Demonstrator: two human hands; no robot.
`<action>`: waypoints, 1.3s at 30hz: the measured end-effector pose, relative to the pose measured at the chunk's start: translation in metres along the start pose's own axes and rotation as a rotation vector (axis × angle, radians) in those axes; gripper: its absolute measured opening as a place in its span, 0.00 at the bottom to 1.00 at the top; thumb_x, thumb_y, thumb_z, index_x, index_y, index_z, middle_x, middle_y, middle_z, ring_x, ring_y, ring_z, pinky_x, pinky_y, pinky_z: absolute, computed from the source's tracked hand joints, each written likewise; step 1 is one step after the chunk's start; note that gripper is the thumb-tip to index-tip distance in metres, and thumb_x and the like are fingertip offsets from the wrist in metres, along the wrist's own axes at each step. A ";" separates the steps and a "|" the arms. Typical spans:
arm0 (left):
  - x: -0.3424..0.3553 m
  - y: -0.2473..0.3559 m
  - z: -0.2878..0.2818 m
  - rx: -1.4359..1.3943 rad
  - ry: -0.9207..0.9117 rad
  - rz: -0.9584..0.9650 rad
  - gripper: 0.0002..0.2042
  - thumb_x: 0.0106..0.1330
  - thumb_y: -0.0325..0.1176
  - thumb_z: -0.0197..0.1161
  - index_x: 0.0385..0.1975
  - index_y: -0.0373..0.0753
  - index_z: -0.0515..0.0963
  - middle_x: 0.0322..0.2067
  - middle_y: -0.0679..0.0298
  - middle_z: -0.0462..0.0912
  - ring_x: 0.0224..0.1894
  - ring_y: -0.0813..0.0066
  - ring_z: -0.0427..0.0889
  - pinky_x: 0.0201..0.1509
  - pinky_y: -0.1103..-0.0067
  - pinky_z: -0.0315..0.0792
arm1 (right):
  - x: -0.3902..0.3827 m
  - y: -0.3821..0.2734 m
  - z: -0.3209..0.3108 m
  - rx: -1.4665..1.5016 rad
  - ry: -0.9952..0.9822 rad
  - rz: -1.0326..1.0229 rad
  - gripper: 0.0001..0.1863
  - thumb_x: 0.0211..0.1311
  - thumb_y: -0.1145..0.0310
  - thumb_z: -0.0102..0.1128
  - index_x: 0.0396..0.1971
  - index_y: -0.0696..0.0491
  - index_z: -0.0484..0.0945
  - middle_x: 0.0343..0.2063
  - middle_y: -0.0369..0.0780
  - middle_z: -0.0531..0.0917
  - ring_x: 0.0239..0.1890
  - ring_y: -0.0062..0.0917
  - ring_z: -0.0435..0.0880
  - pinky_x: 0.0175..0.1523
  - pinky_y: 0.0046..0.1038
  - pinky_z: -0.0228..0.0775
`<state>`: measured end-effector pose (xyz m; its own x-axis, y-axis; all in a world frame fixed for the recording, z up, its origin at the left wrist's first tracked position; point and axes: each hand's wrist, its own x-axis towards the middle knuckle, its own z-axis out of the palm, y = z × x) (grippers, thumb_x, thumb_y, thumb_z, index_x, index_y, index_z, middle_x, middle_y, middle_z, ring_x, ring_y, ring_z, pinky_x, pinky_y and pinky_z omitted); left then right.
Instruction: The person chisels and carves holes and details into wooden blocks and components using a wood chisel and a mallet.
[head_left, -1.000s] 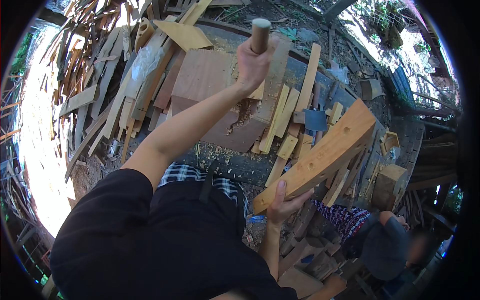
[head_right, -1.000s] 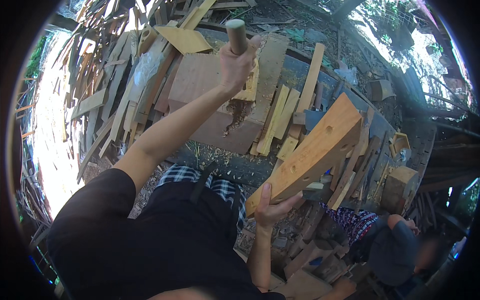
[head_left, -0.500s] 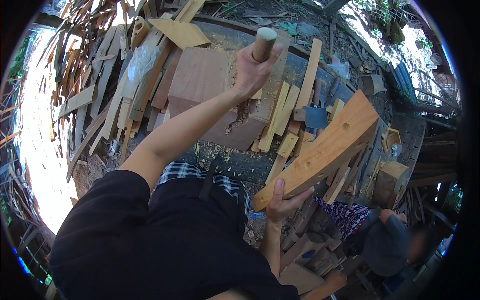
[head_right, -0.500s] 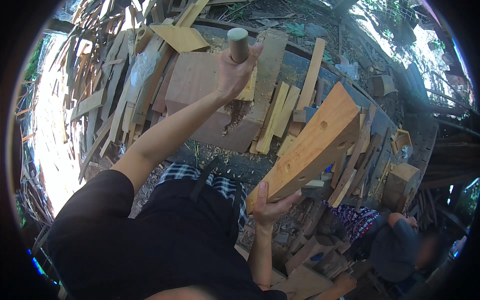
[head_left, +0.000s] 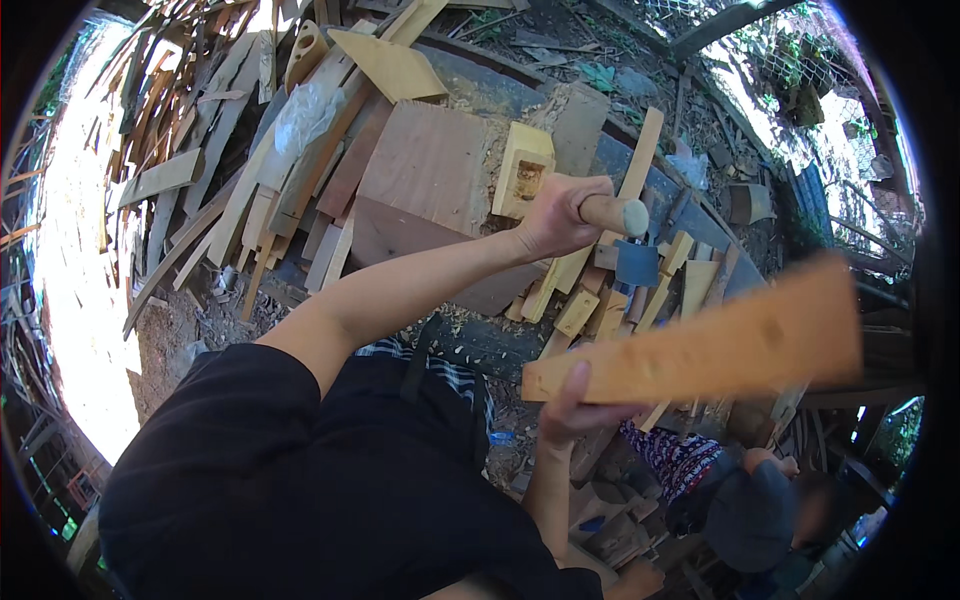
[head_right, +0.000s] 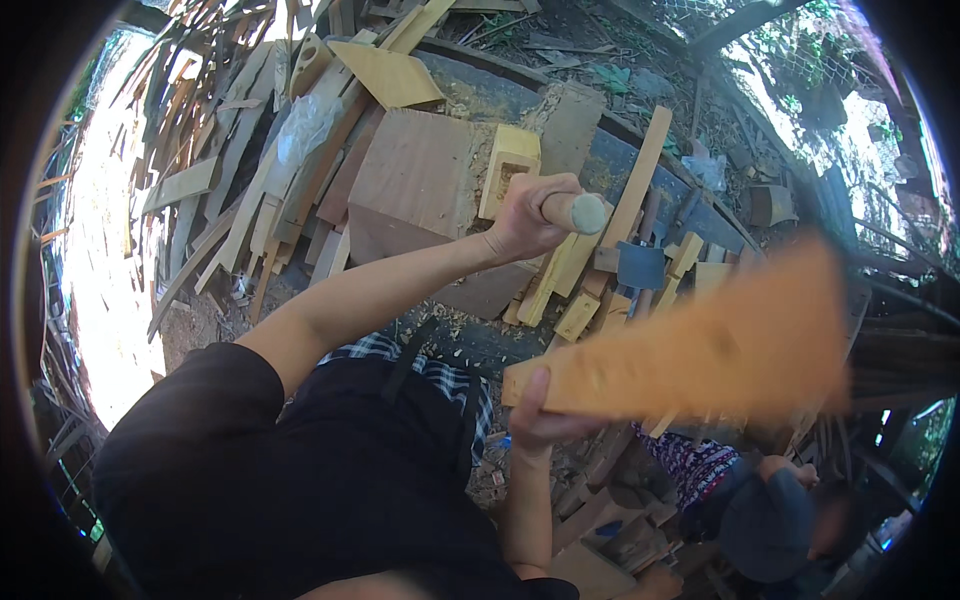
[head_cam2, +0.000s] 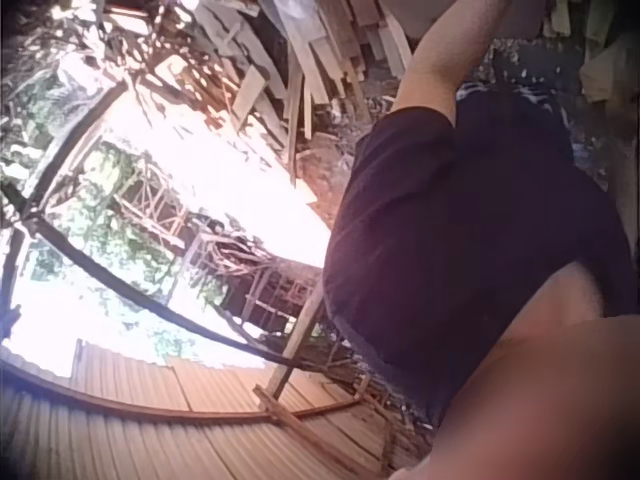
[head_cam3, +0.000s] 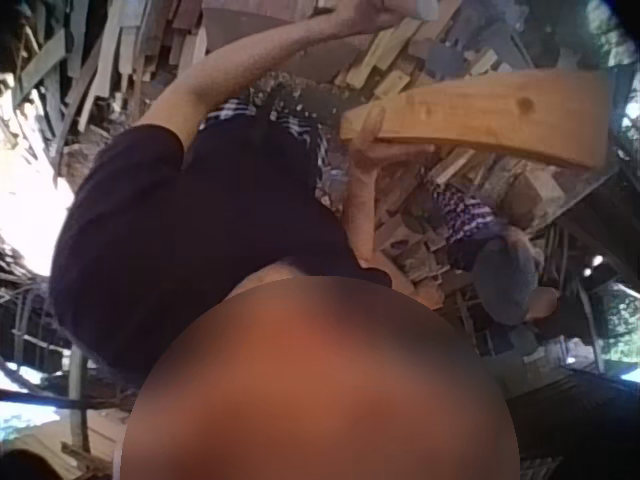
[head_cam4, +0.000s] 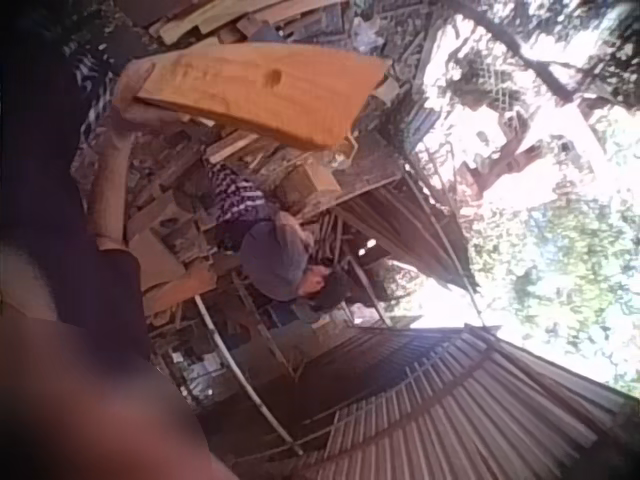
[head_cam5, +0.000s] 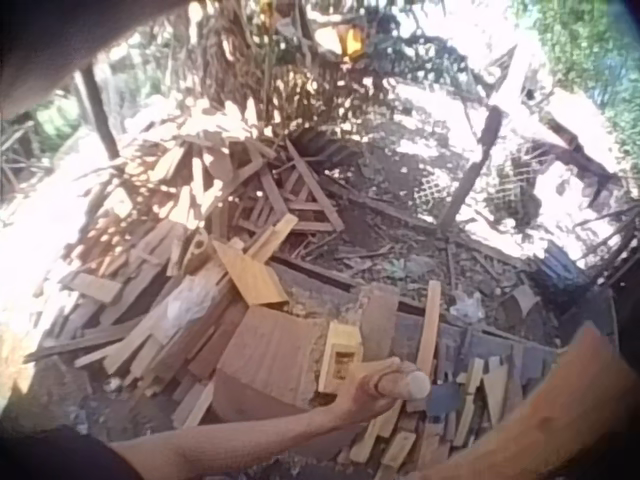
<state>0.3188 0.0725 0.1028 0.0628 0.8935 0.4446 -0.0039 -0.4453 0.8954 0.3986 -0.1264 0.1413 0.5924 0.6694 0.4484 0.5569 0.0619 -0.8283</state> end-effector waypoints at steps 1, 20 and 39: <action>0.000 -0.001 -0.003 0.036 -0.004 -0.012 0.06 0.52 0.24 0.63 0.23 0.37 0.71 0.20 0.52 0.74 0.25 0.48 0.72 0.27 0.74 0.68 | 0.002 -0.006 0.000 0.006 -0.012 -0.008 0.36 0.51 0.67 0.62 0.56 0.67 0.56 0.40 0.53 0.74 0.39 0.41 0.80 0.44 0.35 0.73; -0.069 -0.034 -0.018 0.235 -0.650 0.690 0.09 0.47 0.35 0.66 0.30 0.49 0.79 0.20 0.68 0.68 0.23 0.65 0.75 0.23 0.73 0.69 | -0.018 -0.001 -0.036 -0.082 -0.221 0.225 0.36 0.55 0.69 0.62 0.59 0.65 0.53 0.49 0.50 0.68 0.52 0.37 0.72 0.55 0.38 0.67; -0.010 0.013 -0.007 0.075 -0.076 0.190 0.14 0.57 0.33 0.70 0.18 0.39 0.70 0.14 0.61 0.69 0.16 0.62 0.72 0.20 0.73 0.63 | -0.014 -0.007 -0.031 -0.075 -0.265 0.273 0.35 0.55 0.68 0.63 0.58 0.63 0.54 0.48 0.49 0.67 0.52 0.36 0.70 0.57 0.38 0.62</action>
<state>0.3111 0.0584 0.1104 0.1436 0.7872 0.5997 0.0514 -0.6111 0.7899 0.4043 -0.1596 0.1512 0.5596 0.8222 0.1043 0.4465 -0.1931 -0.8737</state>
